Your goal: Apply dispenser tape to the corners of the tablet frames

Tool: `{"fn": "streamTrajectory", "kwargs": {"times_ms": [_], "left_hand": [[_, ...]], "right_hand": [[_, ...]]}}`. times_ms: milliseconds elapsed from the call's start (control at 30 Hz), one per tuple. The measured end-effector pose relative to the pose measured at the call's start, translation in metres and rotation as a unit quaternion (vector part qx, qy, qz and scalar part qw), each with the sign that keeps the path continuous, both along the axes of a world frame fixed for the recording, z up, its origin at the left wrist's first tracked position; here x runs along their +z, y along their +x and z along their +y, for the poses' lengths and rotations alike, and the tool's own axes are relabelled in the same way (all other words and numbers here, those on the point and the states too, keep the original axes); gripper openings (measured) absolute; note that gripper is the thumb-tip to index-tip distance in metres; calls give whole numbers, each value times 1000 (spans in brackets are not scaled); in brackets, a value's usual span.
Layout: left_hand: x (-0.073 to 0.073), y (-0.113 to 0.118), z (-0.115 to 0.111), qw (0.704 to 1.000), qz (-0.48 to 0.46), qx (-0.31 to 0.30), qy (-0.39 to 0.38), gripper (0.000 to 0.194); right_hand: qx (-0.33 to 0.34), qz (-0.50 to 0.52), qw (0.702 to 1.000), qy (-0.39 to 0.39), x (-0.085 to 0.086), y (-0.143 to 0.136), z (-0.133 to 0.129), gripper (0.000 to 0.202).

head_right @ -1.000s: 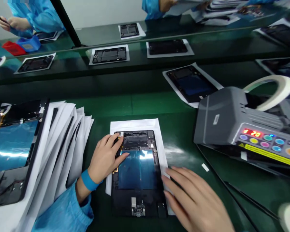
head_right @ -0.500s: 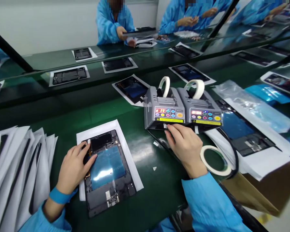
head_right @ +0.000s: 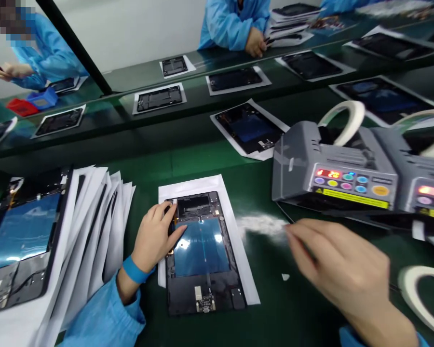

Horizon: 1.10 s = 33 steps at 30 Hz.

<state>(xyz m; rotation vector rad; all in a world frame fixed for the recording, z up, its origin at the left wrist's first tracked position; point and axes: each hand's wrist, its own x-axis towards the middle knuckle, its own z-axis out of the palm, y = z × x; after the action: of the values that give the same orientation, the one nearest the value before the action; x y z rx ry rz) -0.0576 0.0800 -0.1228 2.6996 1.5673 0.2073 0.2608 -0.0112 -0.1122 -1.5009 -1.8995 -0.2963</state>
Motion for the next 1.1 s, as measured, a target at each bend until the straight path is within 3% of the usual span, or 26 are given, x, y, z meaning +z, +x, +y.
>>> {"fn": "streamTrajectory", "kwargs": {"times_ms": [100, 200, 333, 400, 500, 600, 767, 933, 1100], "left_hand": [[3, 3, 5, 999, 21, 18, -19, 58], [3, 2, 9, 999, 17, 30, -26, 57], [4, 9, 8, 1000, 0, 25, -2, 51], [8, 21, 6, 1000, -18, -7, 6, 42], [14, 46, 7, 996, -32, -65, -44, 22], [14, 65, 11, 992, -18, -87, -86, 11], [9, 72, 16, 993, -20, -97, -61, 10], [13, 79, 16, 992, 8, -99, -72, 10], [12, 84, 17, 991, 42, -122, -26, 10]], "right_hand": [[134, -77, 988, -25, 9, -35, 21, 6], [191, -85, 977, -31, 3, -57, 52, 5], [158, -78, 984, -32, -21, -63, 81, 7], [137, -70, 987, -40, -31, -61, 87, 9], [130, -46, 989, -53, -39, -57, 90, 9], [149, 16, 986, -78, -41, -54, 91, 10], [174, 117, 970, -120, -41, -49, 95, 11], [178, 129, 966, -138, -41, -46, 98, 11], [174, 141, 964, -147, -42, -45, 98, 11]]}}
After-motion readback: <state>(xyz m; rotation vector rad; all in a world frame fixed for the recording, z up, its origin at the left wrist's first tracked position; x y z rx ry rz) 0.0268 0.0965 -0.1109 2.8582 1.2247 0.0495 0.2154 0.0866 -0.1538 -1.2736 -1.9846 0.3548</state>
